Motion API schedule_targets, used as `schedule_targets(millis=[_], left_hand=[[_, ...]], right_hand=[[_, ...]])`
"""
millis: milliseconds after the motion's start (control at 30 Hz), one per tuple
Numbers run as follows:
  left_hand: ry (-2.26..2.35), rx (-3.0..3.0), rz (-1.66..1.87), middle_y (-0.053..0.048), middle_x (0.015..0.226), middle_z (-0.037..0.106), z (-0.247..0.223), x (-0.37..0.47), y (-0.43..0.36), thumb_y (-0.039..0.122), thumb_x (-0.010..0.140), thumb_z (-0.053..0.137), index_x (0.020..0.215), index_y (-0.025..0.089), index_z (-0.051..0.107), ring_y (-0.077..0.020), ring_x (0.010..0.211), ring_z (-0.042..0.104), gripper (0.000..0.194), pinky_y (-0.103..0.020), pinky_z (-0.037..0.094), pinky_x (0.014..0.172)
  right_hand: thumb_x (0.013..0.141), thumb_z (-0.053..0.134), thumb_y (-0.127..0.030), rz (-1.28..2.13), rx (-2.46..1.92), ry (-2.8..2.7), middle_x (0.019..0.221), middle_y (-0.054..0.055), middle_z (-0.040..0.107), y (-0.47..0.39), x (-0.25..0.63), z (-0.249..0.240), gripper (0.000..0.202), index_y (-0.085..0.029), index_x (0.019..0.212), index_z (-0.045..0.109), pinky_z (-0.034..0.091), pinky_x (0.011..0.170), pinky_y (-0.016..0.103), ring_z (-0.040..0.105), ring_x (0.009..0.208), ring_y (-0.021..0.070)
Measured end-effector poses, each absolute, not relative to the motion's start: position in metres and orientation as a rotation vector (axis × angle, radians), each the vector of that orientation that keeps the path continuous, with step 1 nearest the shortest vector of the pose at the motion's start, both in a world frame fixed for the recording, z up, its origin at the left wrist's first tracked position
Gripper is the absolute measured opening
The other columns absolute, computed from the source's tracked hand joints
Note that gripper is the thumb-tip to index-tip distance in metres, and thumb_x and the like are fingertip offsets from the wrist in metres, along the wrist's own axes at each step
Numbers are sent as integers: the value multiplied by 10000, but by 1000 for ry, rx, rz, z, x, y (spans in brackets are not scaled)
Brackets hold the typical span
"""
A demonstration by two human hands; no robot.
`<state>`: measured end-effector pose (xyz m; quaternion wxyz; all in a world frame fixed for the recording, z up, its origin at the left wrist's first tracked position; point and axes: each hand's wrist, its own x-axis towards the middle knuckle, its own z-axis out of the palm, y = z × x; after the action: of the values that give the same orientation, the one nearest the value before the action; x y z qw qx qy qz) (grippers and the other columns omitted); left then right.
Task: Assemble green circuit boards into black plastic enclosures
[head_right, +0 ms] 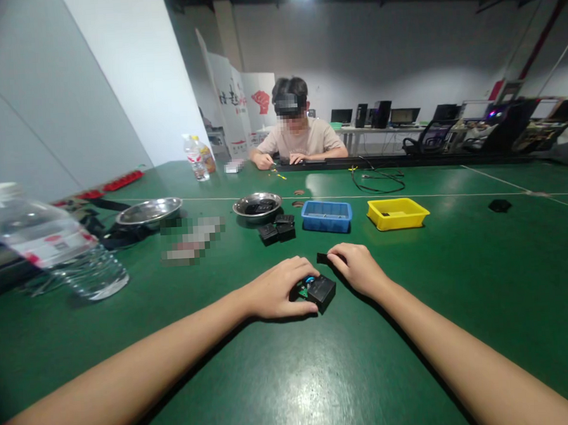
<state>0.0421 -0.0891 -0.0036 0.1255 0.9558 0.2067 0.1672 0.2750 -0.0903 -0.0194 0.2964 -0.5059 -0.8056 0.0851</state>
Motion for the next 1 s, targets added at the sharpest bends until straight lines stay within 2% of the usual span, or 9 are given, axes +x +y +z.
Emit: schedule_targets(millis=[233,500,667,867,1000], left_hand=[[648,2820,456,-93,1060,647,-2,36,-81,570,821,704,1133,181,578,-247,961,608,515,-341,466,843],[728,2825,430,-92,1044,640,0,26,-69,488,894,630,1138,177,577,-245,962,615,398,-346,476,831],[805,2820,437,-85,1063,641,1,24,-66,449,888,631,1149,197,573,-245,973,615,367,-353,480,850],[836,2816,457,-87,1081,624,0,24,-65,370,885,609,1149,201,579,-252,1011,602,315,-371,481,888],[824,2814,460,-93,1102,621,0,24,-64,340,880,601,1147,189,572,-253,1028,599,308,-379,482,899]], right_hand=[[926,502,-321,379,-1420,-2099,928,65,781,-94,297,-13,274,-190,954,741,495,773,315,706,821,217],[908,498,-299,325,-1457,-2181,757,31,733,-96,297,-10,266,-194,992,728,441,637,288,630,640,179],[891,521,-256,252,-1474,-2236,778,41,737,-97,295,-9,233,-201,972,732,427,627,276,626,638,172],[910,516,-259,184,-1539,-2293,811,52,735,-97,296,-9,246,-199,1033,721,424,663,282,650,701,192],[909,525,-261,189,-1595,-2303,758,38,720,-98,295,-7,249,-204,1061,715,403,632,271,638,660,184]])
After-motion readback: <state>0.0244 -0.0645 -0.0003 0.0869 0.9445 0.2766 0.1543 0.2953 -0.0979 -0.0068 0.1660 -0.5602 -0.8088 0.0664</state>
